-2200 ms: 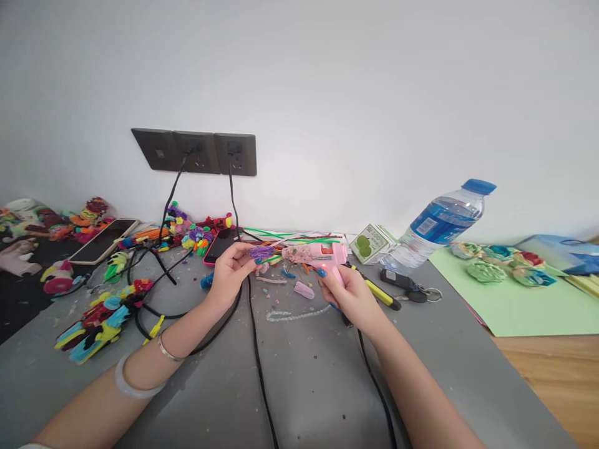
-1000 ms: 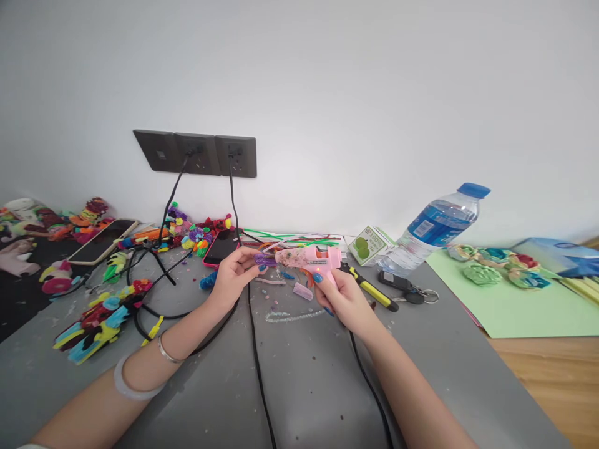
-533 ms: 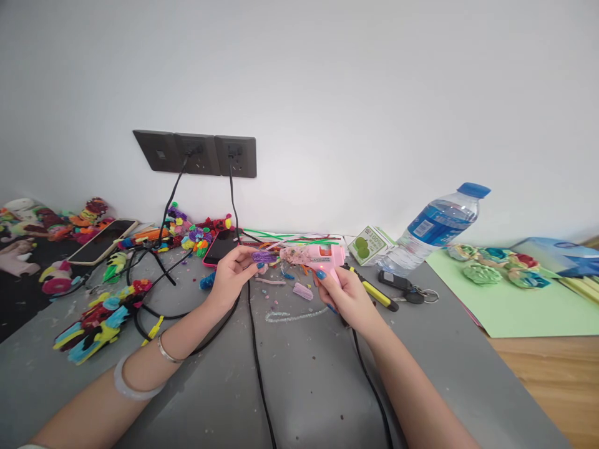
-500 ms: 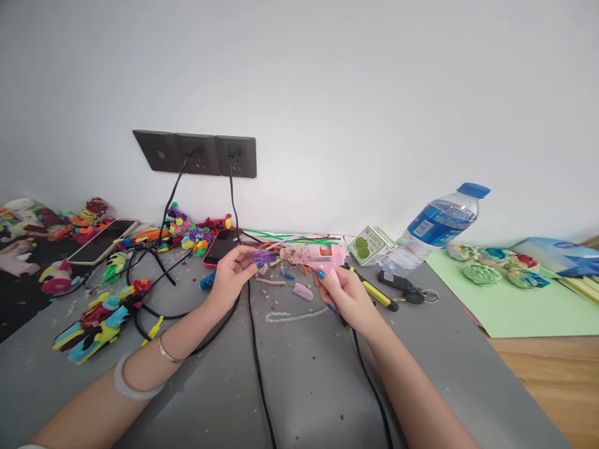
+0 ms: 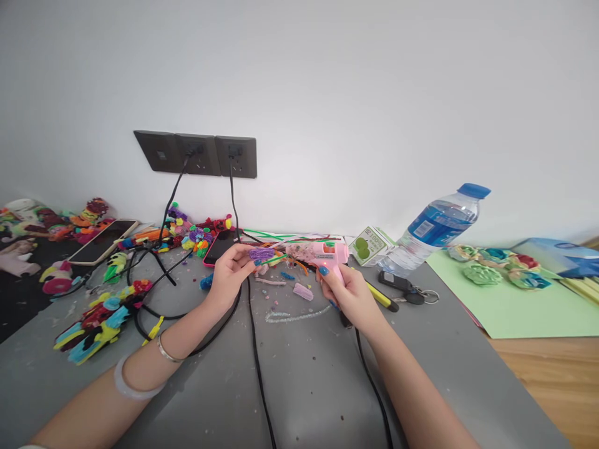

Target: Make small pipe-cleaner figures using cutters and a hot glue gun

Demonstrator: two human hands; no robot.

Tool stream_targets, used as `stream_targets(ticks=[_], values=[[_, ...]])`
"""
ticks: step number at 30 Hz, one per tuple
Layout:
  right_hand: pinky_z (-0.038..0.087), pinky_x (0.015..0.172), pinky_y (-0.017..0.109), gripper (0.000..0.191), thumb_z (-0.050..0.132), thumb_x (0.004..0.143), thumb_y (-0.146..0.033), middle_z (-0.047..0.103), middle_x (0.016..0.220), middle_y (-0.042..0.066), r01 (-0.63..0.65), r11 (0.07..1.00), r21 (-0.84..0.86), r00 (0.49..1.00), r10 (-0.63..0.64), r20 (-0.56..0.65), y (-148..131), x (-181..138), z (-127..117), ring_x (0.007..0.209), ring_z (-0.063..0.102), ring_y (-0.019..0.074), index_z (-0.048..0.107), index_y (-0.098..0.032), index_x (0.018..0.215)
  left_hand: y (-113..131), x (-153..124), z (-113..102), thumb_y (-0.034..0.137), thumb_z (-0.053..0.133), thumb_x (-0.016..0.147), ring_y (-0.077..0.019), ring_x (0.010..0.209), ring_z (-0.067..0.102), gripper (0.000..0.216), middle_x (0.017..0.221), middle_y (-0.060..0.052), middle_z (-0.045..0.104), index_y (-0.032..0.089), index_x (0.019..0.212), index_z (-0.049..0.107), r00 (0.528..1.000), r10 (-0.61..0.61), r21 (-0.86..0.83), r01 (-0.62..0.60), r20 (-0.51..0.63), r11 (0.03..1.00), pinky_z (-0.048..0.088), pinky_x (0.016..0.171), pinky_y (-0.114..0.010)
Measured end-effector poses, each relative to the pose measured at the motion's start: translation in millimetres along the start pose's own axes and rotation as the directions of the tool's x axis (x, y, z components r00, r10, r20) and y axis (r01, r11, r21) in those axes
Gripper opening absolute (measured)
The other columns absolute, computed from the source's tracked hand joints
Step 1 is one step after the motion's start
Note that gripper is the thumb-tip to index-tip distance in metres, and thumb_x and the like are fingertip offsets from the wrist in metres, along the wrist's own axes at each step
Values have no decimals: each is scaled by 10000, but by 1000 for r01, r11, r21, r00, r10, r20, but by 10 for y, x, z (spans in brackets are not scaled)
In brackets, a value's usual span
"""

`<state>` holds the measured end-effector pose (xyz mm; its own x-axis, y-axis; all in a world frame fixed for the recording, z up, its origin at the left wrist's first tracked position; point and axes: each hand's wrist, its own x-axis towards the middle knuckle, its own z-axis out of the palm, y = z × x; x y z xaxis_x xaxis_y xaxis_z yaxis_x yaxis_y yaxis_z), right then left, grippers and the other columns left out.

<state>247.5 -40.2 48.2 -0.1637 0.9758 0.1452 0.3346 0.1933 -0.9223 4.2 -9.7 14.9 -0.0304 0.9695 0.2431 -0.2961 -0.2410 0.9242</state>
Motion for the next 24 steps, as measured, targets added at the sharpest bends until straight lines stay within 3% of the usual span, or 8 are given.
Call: stream_targets(ticks=[3,7,12,16,24], values=[[262,438,264,534,455,907,-675,403,428,-41,-6,1000,27,1000,7,-24,-5,-1,-6,405,324,98,484,-209,647,4,3,4,246,785,685,-162,807,691,262,898,-57,721,171,901,657,1000,8,1,-8,9,1000,589,643,-244],[219,409,258,469,457,921,-646,387,432,-57,-21,983,180,998,31,-54,-4,2,-5,388,308,99,517,-212,757,-24,9,1,261,789,679,-162,821,685,274,922,-56,716,175,910,670,1000,8,-5,-8,25,1000,592,659,-249],[220,395,279,459,472,901,-655,346,417,-61,-24,942,336,995,53,-79,-73,15,17,371,285,109,508,-228,737,-43,4,-12,293,783,704,-177,867,682,307,964,-70,716,175,967,677,999,-12,9,12,49,1000,589,695,-263],[209,400,270,414,498,899,-626,337,427,-83,-6,905,426,993,56,-105,-94,26,24,363,267,104,567,-217,892,-34,-2,-17,301,790,711,-178,896,681,394,1040,-87,711,186,1062,651,998,-22,-16,23,57,1000,583,698,-258],[192,399,274,419,502,894,-623,332,424,-82,-39,893,449,994,80,-73,-56,32,44,357,248,98,573,-212,861,-56,5,-24,329,794,714,-166,793,682,330,912,-64,713,173,968,651,996,-37,-17,39,76,999,576,667,-269]])
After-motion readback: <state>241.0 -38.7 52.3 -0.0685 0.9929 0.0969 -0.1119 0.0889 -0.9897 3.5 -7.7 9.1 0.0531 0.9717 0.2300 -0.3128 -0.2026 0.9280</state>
